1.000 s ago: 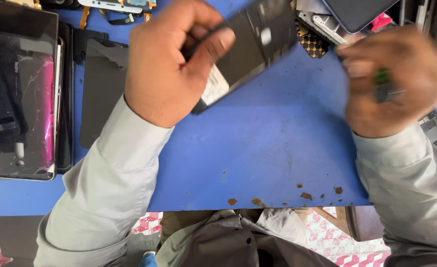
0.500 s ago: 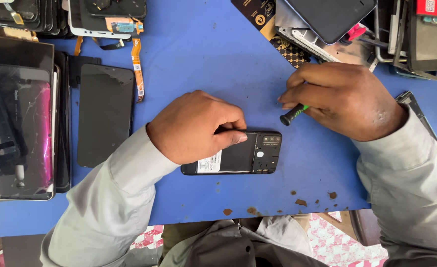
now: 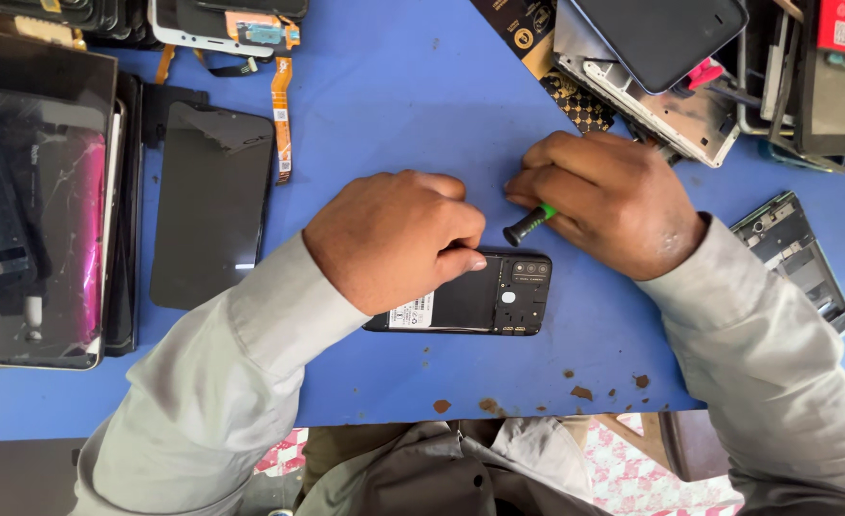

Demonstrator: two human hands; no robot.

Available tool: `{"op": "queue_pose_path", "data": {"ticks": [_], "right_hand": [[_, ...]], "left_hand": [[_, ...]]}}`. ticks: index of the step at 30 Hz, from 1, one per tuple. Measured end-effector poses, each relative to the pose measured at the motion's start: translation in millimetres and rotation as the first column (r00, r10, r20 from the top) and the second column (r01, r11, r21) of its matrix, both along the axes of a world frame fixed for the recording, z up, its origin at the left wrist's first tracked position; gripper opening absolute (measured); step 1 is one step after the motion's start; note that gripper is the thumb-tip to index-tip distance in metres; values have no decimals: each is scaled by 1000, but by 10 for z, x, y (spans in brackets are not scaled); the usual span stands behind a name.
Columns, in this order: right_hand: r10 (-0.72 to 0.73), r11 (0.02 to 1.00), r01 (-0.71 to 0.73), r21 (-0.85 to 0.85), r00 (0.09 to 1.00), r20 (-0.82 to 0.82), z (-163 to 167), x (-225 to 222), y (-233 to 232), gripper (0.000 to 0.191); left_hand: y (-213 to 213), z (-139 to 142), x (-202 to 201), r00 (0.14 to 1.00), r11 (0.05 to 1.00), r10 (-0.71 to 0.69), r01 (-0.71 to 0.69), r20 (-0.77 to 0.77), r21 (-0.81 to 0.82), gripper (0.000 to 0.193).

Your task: The person uses a screwdriver to remove several screws from the back of a smartphone placed on a blue workbench. The person then lifts the back cover slightly to begin disassembly.

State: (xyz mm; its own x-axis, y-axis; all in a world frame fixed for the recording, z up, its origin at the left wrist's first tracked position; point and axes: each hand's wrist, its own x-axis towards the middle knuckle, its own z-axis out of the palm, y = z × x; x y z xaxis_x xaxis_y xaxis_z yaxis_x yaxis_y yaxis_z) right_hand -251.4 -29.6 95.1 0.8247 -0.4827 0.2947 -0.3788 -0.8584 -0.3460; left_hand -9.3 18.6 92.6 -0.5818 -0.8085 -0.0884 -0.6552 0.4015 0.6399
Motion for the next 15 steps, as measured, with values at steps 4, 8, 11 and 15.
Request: {"op": "queue_pose_path", "data": {"ticks": [4, 8, 11, 15], "right_hand": [[-6, 1000, 6, -14, 1000, 27, -27, 91, 5, 23], [25, 996, -23, -80, 1000, 17, -27, 131, -9, 32], [22, 998, -22, -51, 1000, -2, -26, 133, -16, 35], [-30, 999, 30, -39, 1000, -2, -34, 121, -33, 34]], "left_hand": [[6, -15, -10, 1000, 1000, 11, -11, -6, 6, 20], [8, -26, -15, 1000, 999, 28, -28, -13, 19, 19], [6, -30, -20, 1000, 999, 30, -30, -6, 22, 19], [5, -30, -20, 1000, 999, 28, -29, 8, 21, 18]]}}
